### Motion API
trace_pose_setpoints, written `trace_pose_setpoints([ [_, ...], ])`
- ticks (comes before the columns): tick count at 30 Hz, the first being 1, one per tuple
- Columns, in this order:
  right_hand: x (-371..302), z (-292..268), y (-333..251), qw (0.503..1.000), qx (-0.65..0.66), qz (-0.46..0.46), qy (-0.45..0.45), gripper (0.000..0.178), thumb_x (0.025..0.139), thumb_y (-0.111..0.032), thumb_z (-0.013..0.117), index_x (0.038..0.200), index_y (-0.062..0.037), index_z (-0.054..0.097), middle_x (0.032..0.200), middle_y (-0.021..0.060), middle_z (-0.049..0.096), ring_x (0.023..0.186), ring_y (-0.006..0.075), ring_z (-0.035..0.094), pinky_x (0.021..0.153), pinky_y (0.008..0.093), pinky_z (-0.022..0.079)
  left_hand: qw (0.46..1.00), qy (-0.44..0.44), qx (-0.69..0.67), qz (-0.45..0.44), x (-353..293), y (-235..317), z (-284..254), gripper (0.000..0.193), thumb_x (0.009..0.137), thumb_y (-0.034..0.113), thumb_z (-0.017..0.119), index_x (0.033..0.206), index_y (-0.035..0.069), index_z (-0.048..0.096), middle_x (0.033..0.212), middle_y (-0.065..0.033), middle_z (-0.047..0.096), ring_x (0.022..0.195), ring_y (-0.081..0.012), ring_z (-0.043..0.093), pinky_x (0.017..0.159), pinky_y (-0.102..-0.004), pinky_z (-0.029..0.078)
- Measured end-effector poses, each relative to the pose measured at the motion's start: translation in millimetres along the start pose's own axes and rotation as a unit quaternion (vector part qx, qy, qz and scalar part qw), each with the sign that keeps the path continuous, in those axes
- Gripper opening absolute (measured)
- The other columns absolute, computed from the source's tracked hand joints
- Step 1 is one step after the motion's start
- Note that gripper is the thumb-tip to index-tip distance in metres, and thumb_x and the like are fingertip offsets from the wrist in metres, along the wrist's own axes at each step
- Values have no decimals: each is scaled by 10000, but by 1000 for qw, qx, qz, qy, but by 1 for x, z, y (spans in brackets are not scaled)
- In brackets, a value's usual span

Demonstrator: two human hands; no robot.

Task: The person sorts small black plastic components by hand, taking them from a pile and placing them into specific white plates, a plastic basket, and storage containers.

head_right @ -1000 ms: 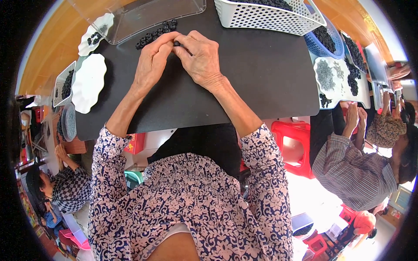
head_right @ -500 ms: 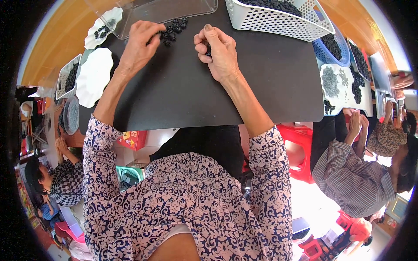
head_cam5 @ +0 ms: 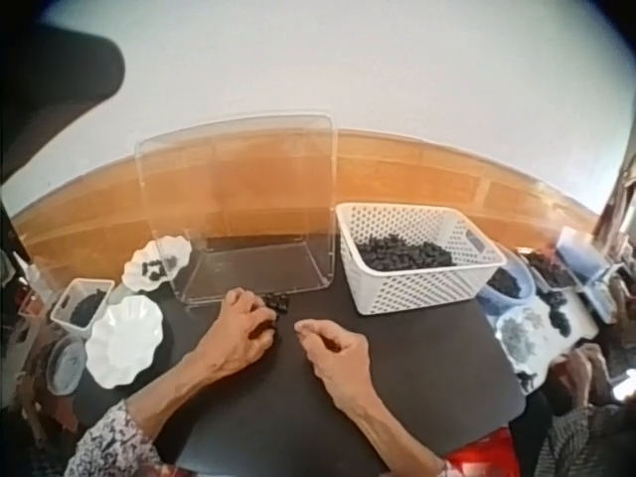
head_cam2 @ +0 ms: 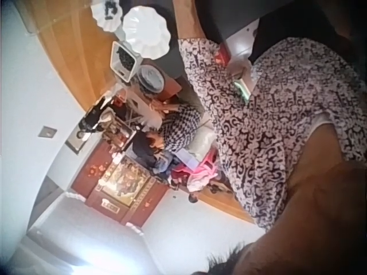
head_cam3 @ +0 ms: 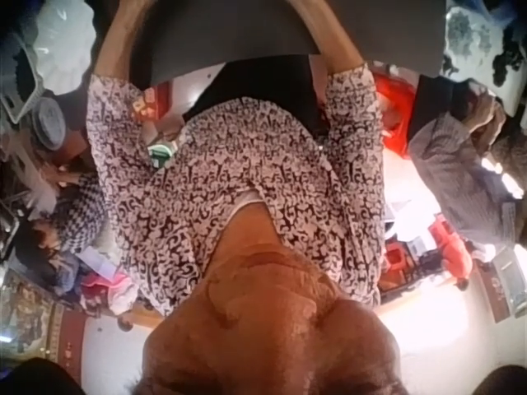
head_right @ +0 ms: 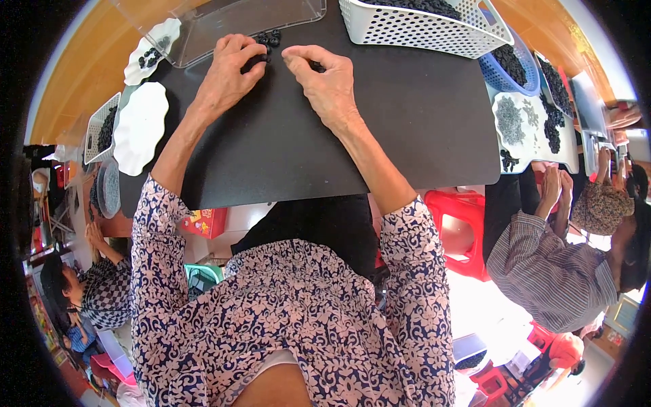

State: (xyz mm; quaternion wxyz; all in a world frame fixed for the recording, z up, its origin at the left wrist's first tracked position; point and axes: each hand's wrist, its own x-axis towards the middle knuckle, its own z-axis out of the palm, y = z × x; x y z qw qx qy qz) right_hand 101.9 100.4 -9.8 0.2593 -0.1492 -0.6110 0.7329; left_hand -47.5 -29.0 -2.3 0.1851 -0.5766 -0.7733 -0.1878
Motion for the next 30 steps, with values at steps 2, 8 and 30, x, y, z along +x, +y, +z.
trace_pose_setpoints([
  [2,2,1,5,994,-80,-77,13,203,819,-88,671,1007,-10,679,687,-27,532,581,58,468,500,209,384,977,-33,-175,-114,-1,12,-8,237,858,149,617,1060,26,637,994,-81,605,1062,-259,533,944,-342,428],
  [8,-4,8,5,926,-275,-255,29,276,725,-52,711,997,-59,666,657,41,513,554,129,494,537,281,437,699,-55,-647,-300,-8,37,-7,219,899,209,602,973,12,664,919,-14,631,853,-96,544,853,-254,433],
  [30,1,8,10,887,-277,-368,26,192,751,-9,725,929,13,656,940,117,655,705,273,645,607,320,514,856,-23,-487,-170,4,62,-15,565,968,452,411,1296,-6,455,1165,-115,626,1024,-203,574,920,-304,431],
])
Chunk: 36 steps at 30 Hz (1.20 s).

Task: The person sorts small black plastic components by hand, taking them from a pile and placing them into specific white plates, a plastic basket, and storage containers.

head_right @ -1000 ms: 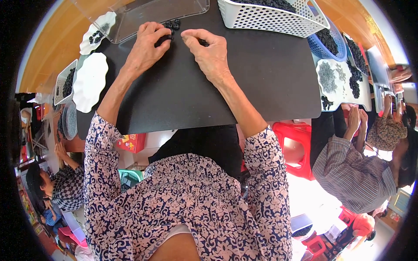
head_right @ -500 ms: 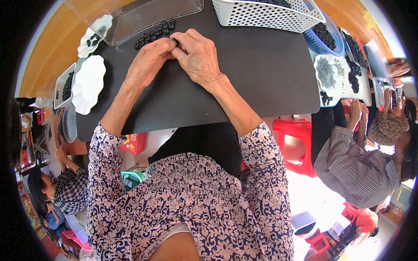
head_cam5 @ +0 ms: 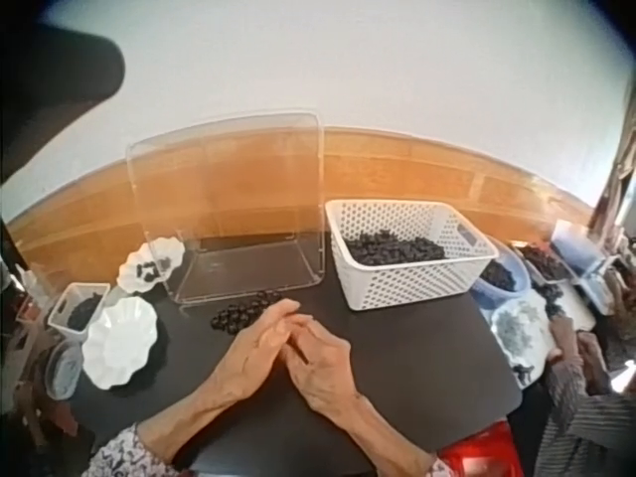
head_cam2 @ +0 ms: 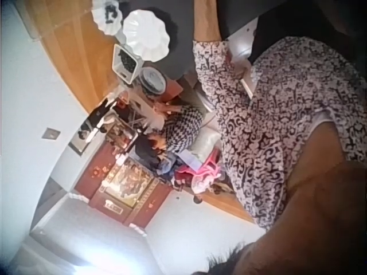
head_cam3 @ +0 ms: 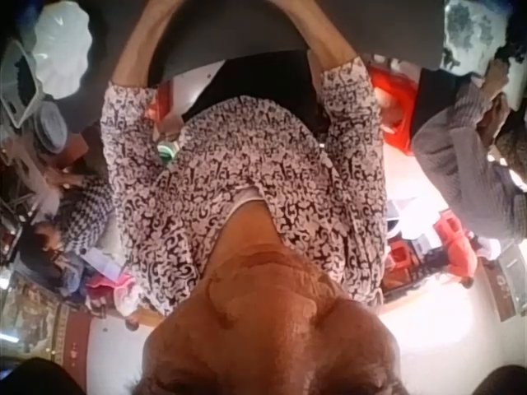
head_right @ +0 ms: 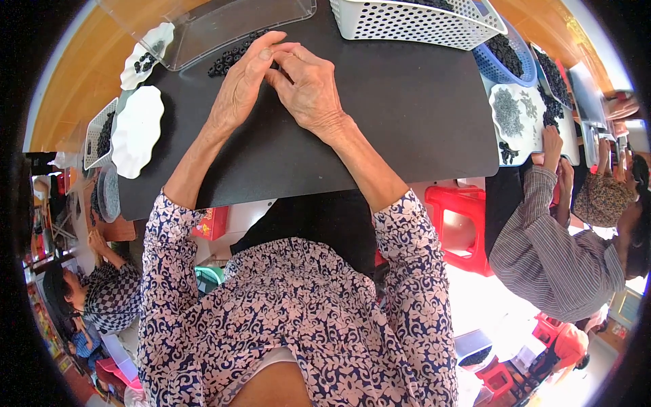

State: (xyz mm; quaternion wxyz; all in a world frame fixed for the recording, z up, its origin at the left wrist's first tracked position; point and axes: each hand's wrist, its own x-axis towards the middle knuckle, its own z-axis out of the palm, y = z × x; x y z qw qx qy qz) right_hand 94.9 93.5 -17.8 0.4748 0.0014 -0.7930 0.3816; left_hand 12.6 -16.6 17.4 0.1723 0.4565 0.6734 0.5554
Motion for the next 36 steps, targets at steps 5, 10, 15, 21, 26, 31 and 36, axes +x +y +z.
trace_pose_setpoints([
  [5,1,-3,-2,1000,-12,9,-7,164,762,3,710,915,16,654,929,121,654,699,277,644,603,316,512,1000,10,16,8,-2,0,8,575,975,475,372,1316,19,458,1207,-111,601,1095,-207,539,981,-322,383],
  [10,4,-1,-5,1000,6,17,-10,181,767,-15,716,935,3,649,840,107,628,661,232,621,590,311,500,999,29,-28,12,3,-7,4,540,980,463,381,1290,40,509,1184,-96,598,1095,-182,544,987,-314,382],
  [15,3,-7,-3,998,-56,22,-1,202,769,-40,725,959,-29,655,746,71,553,591,193,556,554,305,472,968,84,-218,-86,4,-15,0,278,916,199,588,1102,-7,592,964,-45,624,878,-118,564,823,-272,444],
  [21,3,-9,-7,998,-44,28,-20,231,757,-54,738,974,-43,657,719,60,534,580,163,541,540,301,462,949,67,-273,-144,3,-9,-4,317,915,123,577,1205,2,532,1019,-59,620,934,-118,552,885,-294,428],
  [26,4,-10,-7,998,-34,45,-28,231,749,-44,739,967,-41,662,727,64,555,592,165,558,548,304,470,954,69,-251,-151,5,-10,-4,324,918,131,575,1206,-10,529,1031,-69,623,946,-116,550,891,-301,426],
  [31,4,-8,-9,999,-39,21,-22,225,750,-32,727,967,-38,667,772,85,601,628,220,599,578,315,493,991,25,-120,-62,7,-17,-3,331,966,258,486,1200,40,570,1001,-29,619,949,-95,522,837,-227,387],
  [36,3,-4,0,999,-38,3,-4,229,760,-39,735,984,-62,694,731,53,584,597,158,537,554,271,449,992,65,-85,-66,2,-12,3,372,985,323,420,1191,62,586,1028,-22,624,954,-94,517,830,-221,376],
])
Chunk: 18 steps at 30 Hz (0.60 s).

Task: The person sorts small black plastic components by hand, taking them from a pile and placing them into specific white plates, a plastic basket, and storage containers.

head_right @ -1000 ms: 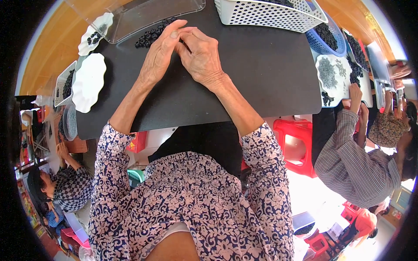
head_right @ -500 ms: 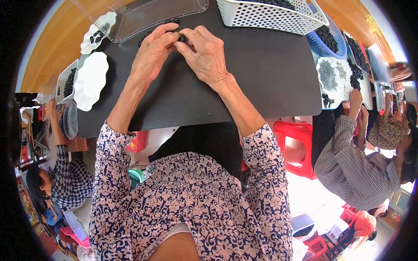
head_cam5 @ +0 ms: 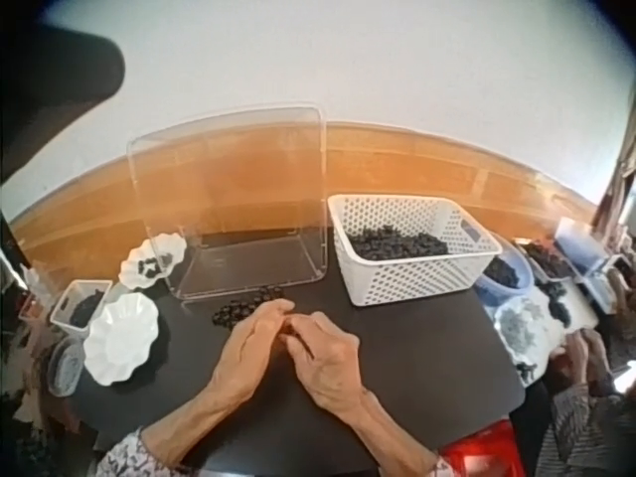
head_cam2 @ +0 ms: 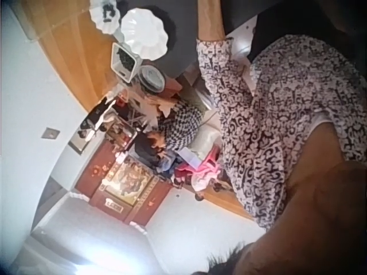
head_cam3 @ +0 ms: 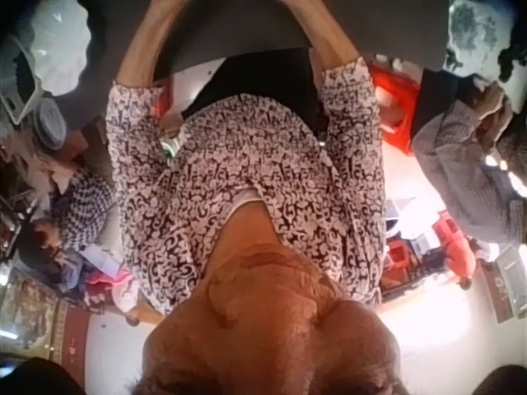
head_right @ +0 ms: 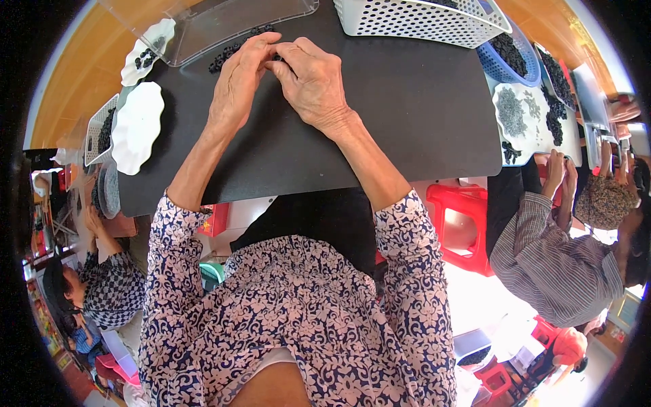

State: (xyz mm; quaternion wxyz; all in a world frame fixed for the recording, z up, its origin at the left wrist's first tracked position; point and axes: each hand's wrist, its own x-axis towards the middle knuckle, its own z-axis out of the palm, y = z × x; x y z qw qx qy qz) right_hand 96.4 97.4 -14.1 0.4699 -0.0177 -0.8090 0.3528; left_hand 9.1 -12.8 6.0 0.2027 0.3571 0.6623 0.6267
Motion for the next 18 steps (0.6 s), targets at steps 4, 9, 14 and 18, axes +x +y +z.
trace_pose_setpoints([
  [4,4,-4,-6,998,36,38,-42,162,812,-82,711,964,-33,691,730,27,581,598,141,532,549,244,433,991,-31,79,102,0,6,-14,389,990,331,413,1200,46,574,1081,-46,641,934,-81,523,845,-241,393],
  [9,6,-15,-4,831,426,352,-60,183,930,-191,590,923,-15,641,780,11,557,645,56,480,459,187,337,936,28,339,95,17,10,-76,270,952,184,494,1156,46,607,928,-47,668,849,-144,578,794,-273,456],
  [14,4,-17,7,745,539,388,-63,183,956,-194,538,898,-40,620,836,21,576,686,63,488,470,187,323,846,-64,487,207,12,-6,-80,275,880,75,540,1143,46,614,856,-108,614,886,-259,560,849,-344,447],
  [18,4,-15,3,767,516,377,-64,161,954,-153,524,956,-39,637,843,17,580,694,62,484,479,183,324,764,-33,610,207,7,-18,-80,256,848,55,553,1094,51,625,905,-149,575,965,-318,517,887,-411,429],
])
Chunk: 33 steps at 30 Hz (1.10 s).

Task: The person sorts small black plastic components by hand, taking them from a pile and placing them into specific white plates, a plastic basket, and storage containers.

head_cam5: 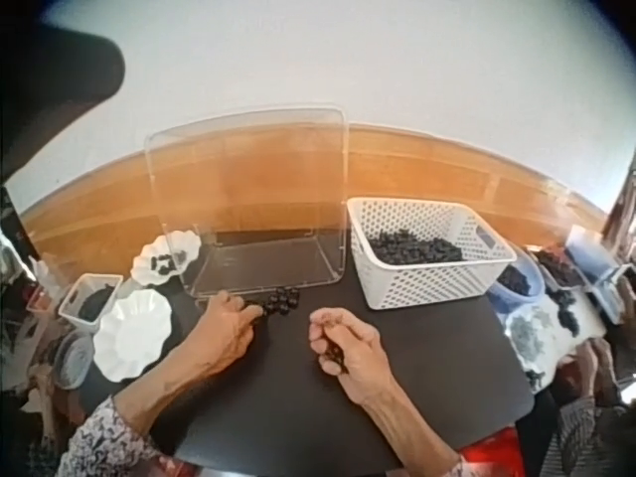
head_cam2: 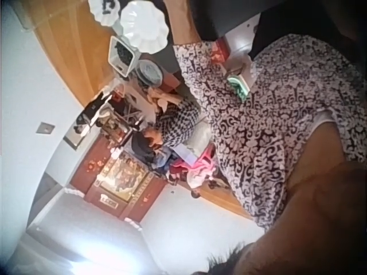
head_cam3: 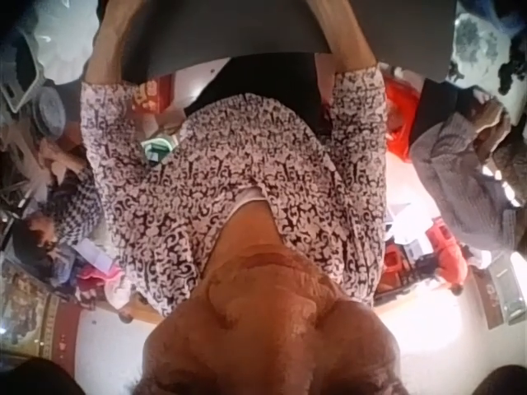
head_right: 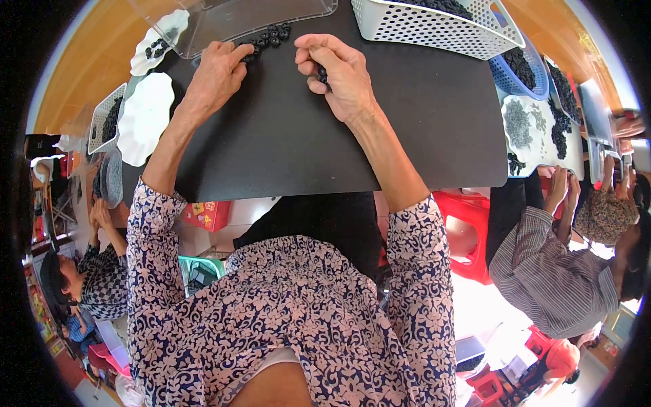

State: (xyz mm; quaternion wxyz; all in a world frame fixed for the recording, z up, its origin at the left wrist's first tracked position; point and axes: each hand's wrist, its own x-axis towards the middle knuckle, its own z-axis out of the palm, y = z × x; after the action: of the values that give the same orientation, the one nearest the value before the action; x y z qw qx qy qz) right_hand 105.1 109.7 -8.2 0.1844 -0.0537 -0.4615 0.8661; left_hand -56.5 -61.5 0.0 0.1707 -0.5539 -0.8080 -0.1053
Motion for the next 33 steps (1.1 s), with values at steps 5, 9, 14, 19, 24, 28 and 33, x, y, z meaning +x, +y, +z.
trace_pose_setpoints([
  [5,0,-2,1,998,-53,-6,-22,148,929,-108,551,1010,-33,650,812,1,573,643,53,462,504,191,335,1000,13,-15,15,-1,2,3,250,834,53,556,1073,23,622,892,-148,564,964,-326,505,886,-414,428],
  [9,-3,5,4,993,-114,-5,15,164,877,-103,639,1021,-33,668,736,-27,555,599,44,448,523,203,357,942,-39,-310,-121,-2,15,-1,203,862,99,587,1037,9,635,901,-88,618,902,-223,577,842,-337,463],
  [14,-4,9,12,896,-397,-198,4,279,800,-106,743,1072,-72,686,596,-76,417,581,19,395,575,191,369,616,-82,-741,-254,-1,35,-13,181,908,157,602,996,8,654,908,-40,642,844,-122,599,810,-266,471],
  [19,-3,9,13,878,-433,-202,-11,289,802,-112,742,1082,-69,684,596,-55,415,581,41,397,594,217,389,590,-84,-768,-235,3,42,-13,207,902,160,611,1031,0,638,925,-36,639,876,-118,586,847,-279,459],
  [24,-4,9,12,877,-443,-187,-28,269,788,-150,744,1043,-74,704,571,6,507,548,87,455,537,269,416,639,-70,-726,-246,5,45,-13,333,896,160,617,1172,-18,564,943,-39,636,897,-116,574,855,-273,451],
  [28,-5,11,10,876,-453,-161,-40,252,789,-147,739,1026,-67,706,625,28,547,574,110,489,559,287,431,695,-108,-676,-217,6,40,-12,414,903,200,610,1239,-25,520,991,-61,637,928,-125,571,865,-264,443],
  [33,-3,12,11,843,-484,-231,-35,204,795,-107,710,992,-54,708,738,64,600,637,172,542,620,305,460,711,-40,-674,-199,6,52,-6,406,957,320,521,1177,-16,585,987,-64,636,923,-134,573,874,-269,440],
])
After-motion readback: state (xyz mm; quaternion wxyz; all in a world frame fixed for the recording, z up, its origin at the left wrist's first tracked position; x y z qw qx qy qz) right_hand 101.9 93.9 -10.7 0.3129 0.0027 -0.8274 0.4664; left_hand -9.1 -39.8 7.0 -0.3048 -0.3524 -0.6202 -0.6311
